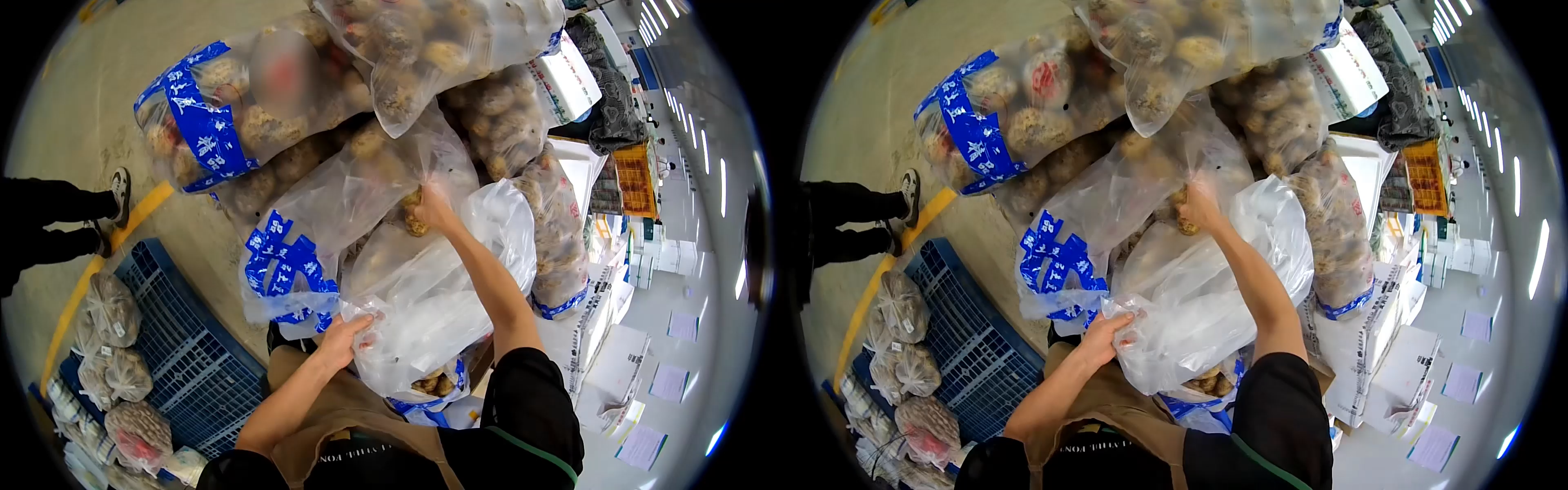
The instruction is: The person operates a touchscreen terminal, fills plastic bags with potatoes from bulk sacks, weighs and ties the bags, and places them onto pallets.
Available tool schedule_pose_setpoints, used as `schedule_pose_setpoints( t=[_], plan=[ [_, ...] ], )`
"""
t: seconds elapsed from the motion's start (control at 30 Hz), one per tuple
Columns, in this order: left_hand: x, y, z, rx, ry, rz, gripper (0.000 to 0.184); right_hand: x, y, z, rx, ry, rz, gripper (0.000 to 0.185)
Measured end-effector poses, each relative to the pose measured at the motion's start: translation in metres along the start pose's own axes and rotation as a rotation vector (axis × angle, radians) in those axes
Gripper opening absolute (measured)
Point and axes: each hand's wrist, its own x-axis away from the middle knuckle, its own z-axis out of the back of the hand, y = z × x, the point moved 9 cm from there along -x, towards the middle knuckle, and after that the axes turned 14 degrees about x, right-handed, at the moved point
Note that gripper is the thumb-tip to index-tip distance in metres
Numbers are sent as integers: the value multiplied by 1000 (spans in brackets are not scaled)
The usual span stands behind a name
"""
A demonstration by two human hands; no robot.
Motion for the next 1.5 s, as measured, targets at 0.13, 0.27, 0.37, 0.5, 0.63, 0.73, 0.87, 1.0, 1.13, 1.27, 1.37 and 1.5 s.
schedule_pose_setpoints(
  t=[0.13, 0.27, 0.37, 0.5, 0.63, 0.73, 0.87, 1.0, 1.13, 1.27, 1.37, 1.5],
  plan=[
    [-5, -7, -6, 6, -20, -78, 25, 50, -26, 36, -893, -86, 37, 73],
    [-11, -10, -8, 9, -48, -138, 25, 122, -8, 55, -1327, -299, -2, 86],
    [-2, -5, -22, 59, 45, -247, 25, 180, 27, 25, -1079, -601, -45, 74],
    [-4, -16, -25, 24, -5, -246, 23, 204, 59, -17, 211, -636, 112, 41],
    [-10, -31, -24, -27, -62, -185, 21, 117, -46, 56, -408, -113, 153, 19],
    [-8, -30, -26, 2, -16, -208, 20, 49, -37, -10, 157, 81, 30, 27],
    [4, -18, -16, 43, 21, -214, 21, 29, 31, -113, 431, -92, -77, 39],
    [3, -16, -13, 134, 8, -186, 23, 40, 54, -79, -96, 2, -193, 50],
    [-3, -18, -13, 191, -41, -158, 29, 64, 38, -31, -978, -139, -292, 78],
    [-3, -18, -19, 233, -84, -176, 31, 141, -11, 25, -1860, -218, -68, 84],
    [3, -20, -25, 275, 13, -201, 31, 205, 0, -2, -2074, -474, -51, 85],
    [12, -17, -27, 334, -48, -229, 31, 285, 75, -50, -1126, -558, -673, 56]
  ],
)
